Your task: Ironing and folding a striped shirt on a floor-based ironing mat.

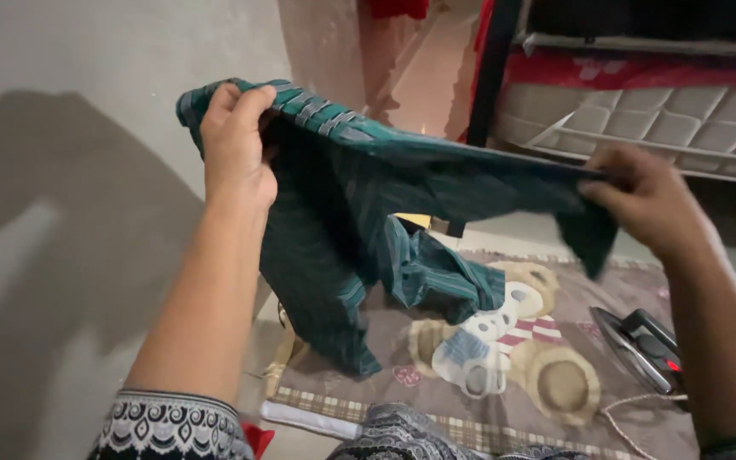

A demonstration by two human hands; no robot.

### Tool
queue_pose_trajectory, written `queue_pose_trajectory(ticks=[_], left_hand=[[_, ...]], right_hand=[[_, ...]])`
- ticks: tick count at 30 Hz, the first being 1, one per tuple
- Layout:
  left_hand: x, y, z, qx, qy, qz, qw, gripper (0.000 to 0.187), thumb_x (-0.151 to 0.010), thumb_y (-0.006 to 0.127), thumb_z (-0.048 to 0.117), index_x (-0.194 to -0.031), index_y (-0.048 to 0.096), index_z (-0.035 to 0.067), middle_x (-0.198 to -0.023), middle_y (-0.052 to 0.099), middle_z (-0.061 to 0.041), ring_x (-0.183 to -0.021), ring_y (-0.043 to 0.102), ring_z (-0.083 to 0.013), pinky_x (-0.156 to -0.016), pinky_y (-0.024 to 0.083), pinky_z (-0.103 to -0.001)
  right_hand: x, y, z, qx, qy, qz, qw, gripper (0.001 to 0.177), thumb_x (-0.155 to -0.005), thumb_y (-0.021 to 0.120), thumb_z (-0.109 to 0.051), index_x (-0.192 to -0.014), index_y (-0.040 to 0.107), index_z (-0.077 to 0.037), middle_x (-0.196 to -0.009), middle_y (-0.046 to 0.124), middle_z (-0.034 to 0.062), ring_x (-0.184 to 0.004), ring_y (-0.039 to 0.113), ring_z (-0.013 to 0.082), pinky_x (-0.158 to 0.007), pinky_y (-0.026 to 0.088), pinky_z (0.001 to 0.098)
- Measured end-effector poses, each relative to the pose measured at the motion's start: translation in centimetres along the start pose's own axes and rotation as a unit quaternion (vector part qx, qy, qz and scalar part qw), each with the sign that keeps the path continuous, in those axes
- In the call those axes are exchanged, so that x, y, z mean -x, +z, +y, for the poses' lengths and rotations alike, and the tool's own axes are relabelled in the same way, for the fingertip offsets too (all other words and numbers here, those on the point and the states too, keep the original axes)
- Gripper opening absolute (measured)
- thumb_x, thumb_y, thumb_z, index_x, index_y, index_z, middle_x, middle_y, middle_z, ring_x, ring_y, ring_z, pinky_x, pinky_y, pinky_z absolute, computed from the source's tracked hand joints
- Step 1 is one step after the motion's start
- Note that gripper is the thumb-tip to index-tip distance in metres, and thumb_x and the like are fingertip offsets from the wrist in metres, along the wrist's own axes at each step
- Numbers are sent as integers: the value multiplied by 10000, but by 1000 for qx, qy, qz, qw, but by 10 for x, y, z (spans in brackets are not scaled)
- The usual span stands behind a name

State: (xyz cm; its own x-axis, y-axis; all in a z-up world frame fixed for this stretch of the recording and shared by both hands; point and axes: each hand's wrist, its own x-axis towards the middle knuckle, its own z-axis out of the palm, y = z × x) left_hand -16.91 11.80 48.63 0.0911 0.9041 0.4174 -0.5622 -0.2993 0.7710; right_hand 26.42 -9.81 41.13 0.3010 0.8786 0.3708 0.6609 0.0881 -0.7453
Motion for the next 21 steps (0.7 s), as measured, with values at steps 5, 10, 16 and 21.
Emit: queue_pose_trajectory(ticks=[5,10,16,21], left_hand=[[8,-55,-88,33,26,26,999,295,-912,744,33,-751,518,132,-761,531,35,-750,528,-110,-692,462,-291],[97,-154,-233,160,-112,122,973,91,-883,707,10,-898,655,83,-927,676,-53,-914,644,-204,-909,528,-391],[160,-162,-244,235,-296,270,886,402,-763,635,33,-1156,698,90,-1171,740,-56,-1127,662,-256,-1052,483,-436],[51,-200,-240,229,-271,213,910,272,-849,725,148,-1098,657,61,-1098,701,-86,-1056,656,-277,-1036,511,-458]], right_hand=[[-9,91,78,47,128,-159,978,322,-855,740,-153,-1176,708,-142,-906,740,124,-833,668,218,-768,547,393],[39,256,265,-9,189,-198,962,1098,-662,837,-45,-1571,267,-280,-1120,726,192,-1015,711,346,-909,570,466],[62,334,256,206,203,-186,939,959,-738,682,0,-1591,336,-268,-1097,691,271,-1030,665,467,-922,517,534],[-33,349,293,242,33,-51,968,321,-718,714,-63,-1038,705,-86,-956,714,246,-925,678,468,-849,536,548]])
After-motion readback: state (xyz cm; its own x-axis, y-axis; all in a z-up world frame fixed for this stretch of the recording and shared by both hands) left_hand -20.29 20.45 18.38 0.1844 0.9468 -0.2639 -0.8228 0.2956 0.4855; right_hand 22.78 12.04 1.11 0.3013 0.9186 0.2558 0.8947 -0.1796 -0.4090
